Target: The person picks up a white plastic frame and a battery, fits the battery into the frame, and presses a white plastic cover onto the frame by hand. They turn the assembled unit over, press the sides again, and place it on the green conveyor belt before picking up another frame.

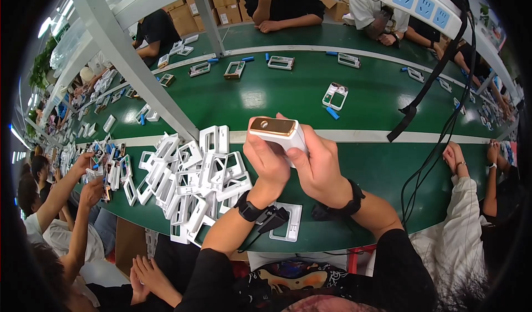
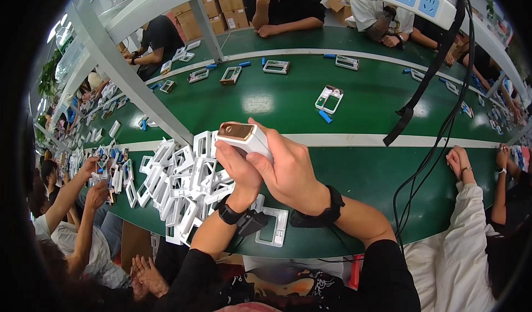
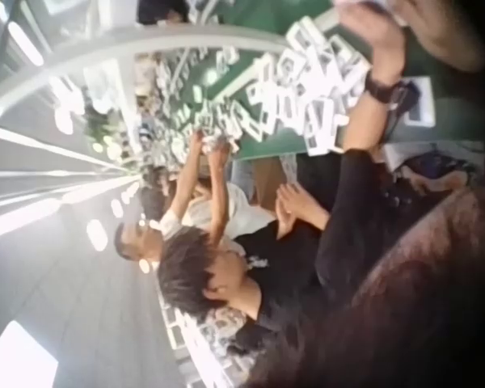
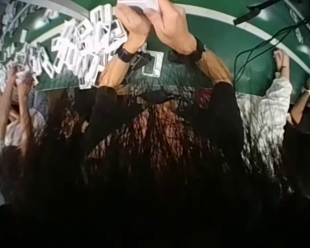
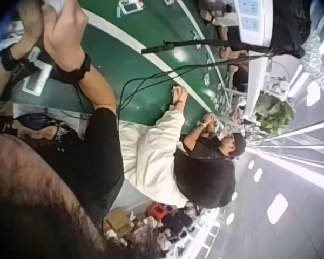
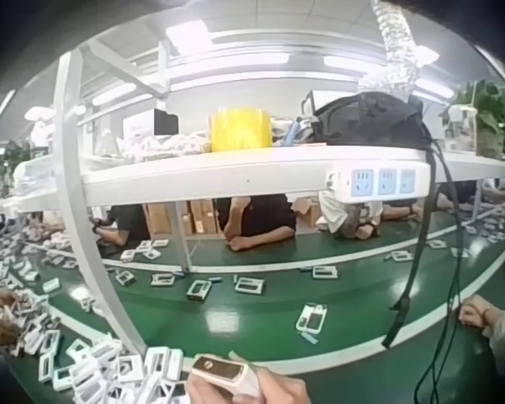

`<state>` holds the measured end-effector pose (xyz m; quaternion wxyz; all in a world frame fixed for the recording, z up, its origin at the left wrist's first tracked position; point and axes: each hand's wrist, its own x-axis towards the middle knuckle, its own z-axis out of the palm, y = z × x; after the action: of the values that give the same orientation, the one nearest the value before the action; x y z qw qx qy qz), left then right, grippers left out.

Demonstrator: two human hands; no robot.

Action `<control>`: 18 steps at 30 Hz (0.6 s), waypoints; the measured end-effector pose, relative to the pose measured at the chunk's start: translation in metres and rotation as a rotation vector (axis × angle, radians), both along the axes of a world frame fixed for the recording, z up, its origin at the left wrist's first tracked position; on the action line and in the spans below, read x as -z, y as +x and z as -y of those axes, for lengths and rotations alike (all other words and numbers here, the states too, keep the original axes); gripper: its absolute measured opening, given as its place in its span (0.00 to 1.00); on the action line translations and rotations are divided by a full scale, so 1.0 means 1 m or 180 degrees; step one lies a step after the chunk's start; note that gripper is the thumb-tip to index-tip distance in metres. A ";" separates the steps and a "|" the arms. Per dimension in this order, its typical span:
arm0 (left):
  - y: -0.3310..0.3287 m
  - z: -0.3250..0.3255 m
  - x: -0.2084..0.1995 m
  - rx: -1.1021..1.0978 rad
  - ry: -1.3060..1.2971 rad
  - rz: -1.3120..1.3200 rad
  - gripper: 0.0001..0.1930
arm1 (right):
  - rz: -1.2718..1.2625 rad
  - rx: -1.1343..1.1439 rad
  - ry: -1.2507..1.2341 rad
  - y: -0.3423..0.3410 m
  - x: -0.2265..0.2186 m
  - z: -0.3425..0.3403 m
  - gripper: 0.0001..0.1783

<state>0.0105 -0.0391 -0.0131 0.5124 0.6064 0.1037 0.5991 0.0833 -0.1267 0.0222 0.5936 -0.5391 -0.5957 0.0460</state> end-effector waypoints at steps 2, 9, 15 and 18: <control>0.001 0.002 -0.002 -0.0107 0.0073 0.0045 0.33 | 0.0418 0.0290 0.0298 0.000 0.002 -0.001 0.24; 0.001 -0.002 -0.007 -0.0215 0.0223 0.0126 0.30 | 0.0864 0.0718 0.0021 0.012 -0.003 -0.001 0.19; 0.006 -0.019 -0.019 0.1120 -0.0662 -0.1176 0.16 | 0.0077 0.0949 -0.0614 0.058 0.011 -0.029 0.24; 0.007 -0.019 -0.019 0.1526 -0.0657 -0.1183 0.14 | -0.1352 0.0858 -0.0440 0.074 0.014 -0.034 0.30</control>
<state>0.0177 -0.0203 0.0064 0.6701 0.6574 0.1098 0.3267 0.1570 -0.0923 0.0080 0.6678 -0.6312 -0.3760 0.1192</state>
